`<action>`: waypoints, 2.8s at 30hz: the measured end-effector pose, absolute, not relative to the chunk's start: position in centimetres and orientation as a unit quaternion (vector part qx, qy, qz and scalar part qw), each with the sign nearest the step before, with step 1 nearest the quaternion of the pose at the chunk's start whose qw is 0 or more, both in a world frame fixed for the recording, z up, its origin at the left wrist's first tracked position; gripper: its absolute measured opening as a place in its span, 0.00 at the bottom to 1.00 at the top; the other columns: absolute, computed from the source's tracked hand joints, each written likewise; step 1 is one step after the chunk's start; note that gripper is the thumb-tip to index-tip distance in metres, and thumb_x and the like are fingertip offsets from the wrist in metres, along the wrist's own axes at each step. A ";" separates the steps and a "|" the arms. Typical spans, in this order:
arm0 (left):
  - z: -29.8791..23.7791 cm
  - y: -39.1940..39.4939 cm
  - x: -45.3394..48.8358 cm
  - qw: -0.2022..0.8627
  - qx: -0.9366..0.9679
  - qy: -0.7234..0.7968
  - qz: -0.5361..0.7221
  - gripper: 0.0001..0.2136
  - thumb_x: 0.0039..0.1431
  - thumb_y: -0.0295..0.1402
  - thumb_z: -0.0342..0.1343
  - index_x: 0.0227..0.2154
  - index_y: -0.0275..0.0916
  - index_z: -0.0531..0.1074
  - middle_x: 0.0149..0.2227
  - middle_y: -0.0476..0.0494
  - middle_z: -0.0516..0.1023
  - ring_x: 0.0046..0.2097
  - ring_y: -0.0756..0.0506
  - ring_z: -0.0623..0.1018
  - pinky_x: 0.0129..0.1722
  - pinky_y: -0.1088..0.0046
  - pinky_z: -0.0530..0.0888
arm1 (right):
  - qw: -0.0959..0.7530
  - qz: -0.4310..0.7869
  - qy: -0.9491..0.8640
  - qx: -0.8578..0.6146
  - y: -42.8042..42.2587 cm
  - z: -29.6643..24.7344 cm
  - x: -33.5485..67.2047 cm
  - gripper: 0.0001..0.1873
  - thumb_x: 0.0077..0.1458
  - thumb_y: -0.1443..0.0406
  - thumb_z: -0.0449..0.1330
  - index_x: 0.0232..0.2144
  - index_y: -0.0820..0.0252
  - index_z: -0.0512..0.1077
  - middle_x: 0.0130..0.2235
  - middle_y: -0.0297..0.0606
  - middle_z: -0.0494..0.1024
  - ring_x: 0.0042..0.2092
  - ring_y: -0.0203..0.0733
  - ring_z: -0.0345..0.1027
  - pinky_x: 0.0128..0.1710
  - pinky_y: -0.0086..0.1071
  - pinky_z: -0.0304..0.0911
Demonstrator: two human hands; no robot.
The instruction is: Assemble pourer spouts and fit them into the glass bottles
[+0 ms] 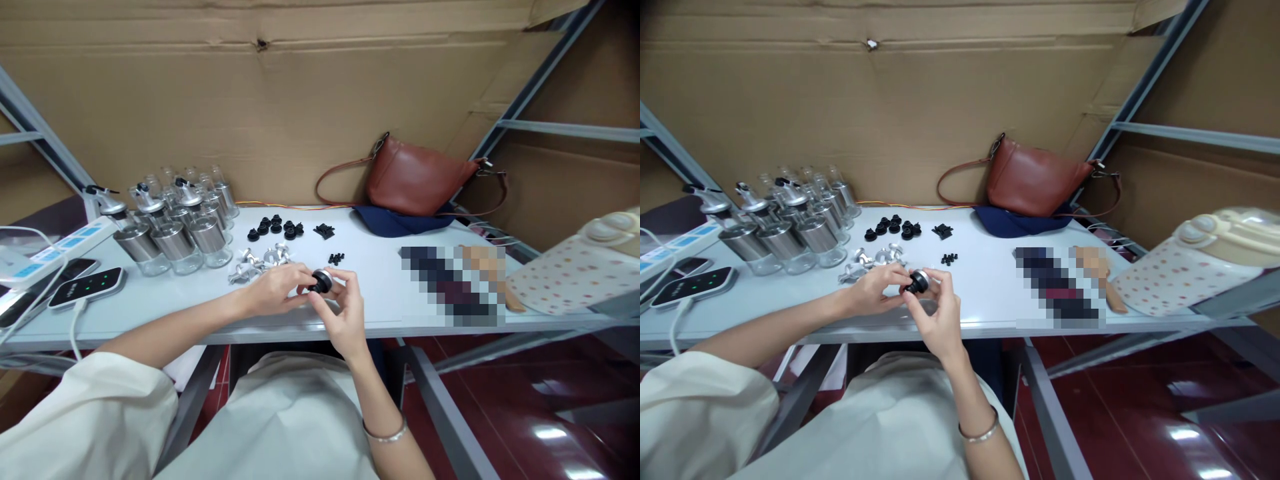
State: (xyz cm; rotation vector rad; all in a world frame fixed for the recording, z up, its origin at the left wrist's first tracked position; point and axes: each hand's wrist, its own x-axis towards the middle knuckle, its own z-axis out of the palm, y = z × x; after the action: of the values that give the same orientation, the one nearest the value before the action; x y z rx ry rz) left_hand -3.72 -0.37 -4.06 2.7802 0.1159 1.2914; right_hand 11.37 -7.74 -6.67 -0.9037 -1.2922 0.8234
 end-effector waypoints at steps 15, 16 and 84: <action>-4.4 -1.2 -3.4 0.399 0.822 0.182 0.363 0.15 0.61 0.41 0.51 0.45 0.39 0.59 0.30 0.50 0.68 0.27 0.52 0.70 0.29 0.74 0.71 | 0.576 0.487 -0.558 -0.346 -7.1 -6.5 11.8 0.18 0.58 0.54 0.56 0.46 0.50 0.55 0.40 0.34 0.77 0.34 0.41 0.78 0.37 0.36 0.71; -4.3 -1.2 -3.4 0.404 0.822 0.175 0.362 0.15 0.61 0.42 0.51 0.45 0.39 0.59 0.29 0.50 0.69 0.27 0.52 0.70 0.29 0.74 0.71 | 0.576 0.484 -0.561 -0.346 -7.1 -6.5 11.9 0.18 0.58 0.54 0.57 0.46 0.50 0.56 0.41 0.35 0.77 0.35 0.41 0.77 0.38 0.36 0.71; -4.6 -0.7 -4.1 0.205 0.904 0.179 0.329 0.11 0.46 0.30 0.49 0.35 0.38 0.66 0.16 0.58 0.62 0.16 0.54 0.63 0.19 0.79 0.62 | 0.512 0.375 -0.651 -0.417 -7.3 -6.7 12.1 0.09 0.51 0.66 0.54 0.35 0.54 0.58 0.25 0.27 0.70 0.25 0.34 0.63 0.24 0.26 0.56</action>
State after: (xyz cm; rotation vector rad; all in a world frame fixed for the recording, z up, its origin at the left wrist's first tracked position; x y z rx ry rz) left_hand -4.07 -0.68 -4.58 2.5217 0.4991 0.9177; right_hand 12.14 -7.35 -6.75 -1.0021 -1.5651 0.9024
